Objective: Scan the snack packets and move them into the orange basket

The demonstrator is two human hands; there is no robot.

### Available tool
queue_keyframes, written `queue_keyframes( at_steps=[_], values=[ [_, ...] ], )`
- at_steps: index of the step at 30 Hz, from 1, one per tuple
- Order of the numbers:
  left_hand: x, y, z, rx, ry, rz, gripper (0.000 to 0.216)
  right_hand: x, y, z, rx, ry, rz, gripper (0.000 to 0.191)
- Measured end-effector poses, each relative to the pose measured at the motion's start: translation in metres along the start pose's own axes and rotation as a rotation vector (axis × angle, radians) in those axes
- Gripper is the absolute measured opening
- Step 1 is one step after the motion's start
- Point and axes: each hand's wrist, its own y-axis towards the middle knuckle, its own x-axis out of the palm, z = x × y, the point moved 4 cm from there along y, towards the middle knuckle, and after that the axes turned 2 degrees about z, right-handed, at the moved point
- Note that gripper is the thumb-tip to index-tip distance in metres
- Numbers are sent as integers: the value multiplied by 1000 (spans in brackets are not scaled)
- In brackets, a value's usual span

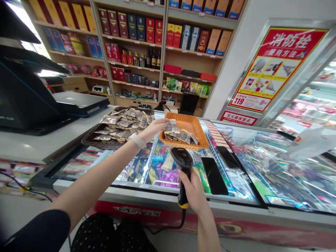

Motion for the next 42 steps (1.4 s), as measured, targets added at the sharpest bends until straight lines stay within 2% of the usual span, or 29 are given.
queue_keyframes(
  at_steps=[3, 6, 9, 15, 19, 21, 23, 26, 29, 31, 35, 39, 42],
  values=[
    [28, 34, -8, -77, 262, -77, 49, -4, -13, 1, 17, 29, 35, 45],
    [42, 52, -21, -118, 410, -61, 62, -8, -20, 2, 29, 34, 59, 46],
    [44, 59, -32, -153, 503, -23, 70, -11, -21, 3, 25, 40, 60, 47],
    [38, 54, -42, -129, 555, 16, 64, -10, -9, 2, -23, 42, 44, 46],
    [15, 36, -44, -41, 509, 24, 59, -5, 14, -3, -88, -20, -10, 43],
    [-12, 22, -45, 36, 489, 69, 55, 1, 32, -10, -132, -47, -72, 40],
    [-49, 8, -46, 77, 496, 168, 50, 8, 54, -18, -172, -35, -125, 37],
    [-106, -9, -49, -27, 554, 313, 42, 24, 87, -25, -123, 95, -224, 38],
    [-136, -8, -44, -99, 684, 338, 32, 38, 110, -23, -86, 149, -285, 40],
    [-137, 3, -38, -123, 803, 309, 25, 44, 116, -18, -68, 181, -302, 42],
    [-120, 39, -32, -201, 952, 299, 29, 46, 114, -8, -68, 247, -304, 44],
    [-105, 74, -38, -270, 953, 322, 34, 41, 107, -4, -76, 299, -309, 42],
    [-98, 88, -46, -348, 914, 307, 35, 40, 102, -6, -89, 344, -323, 40]
  ],
)
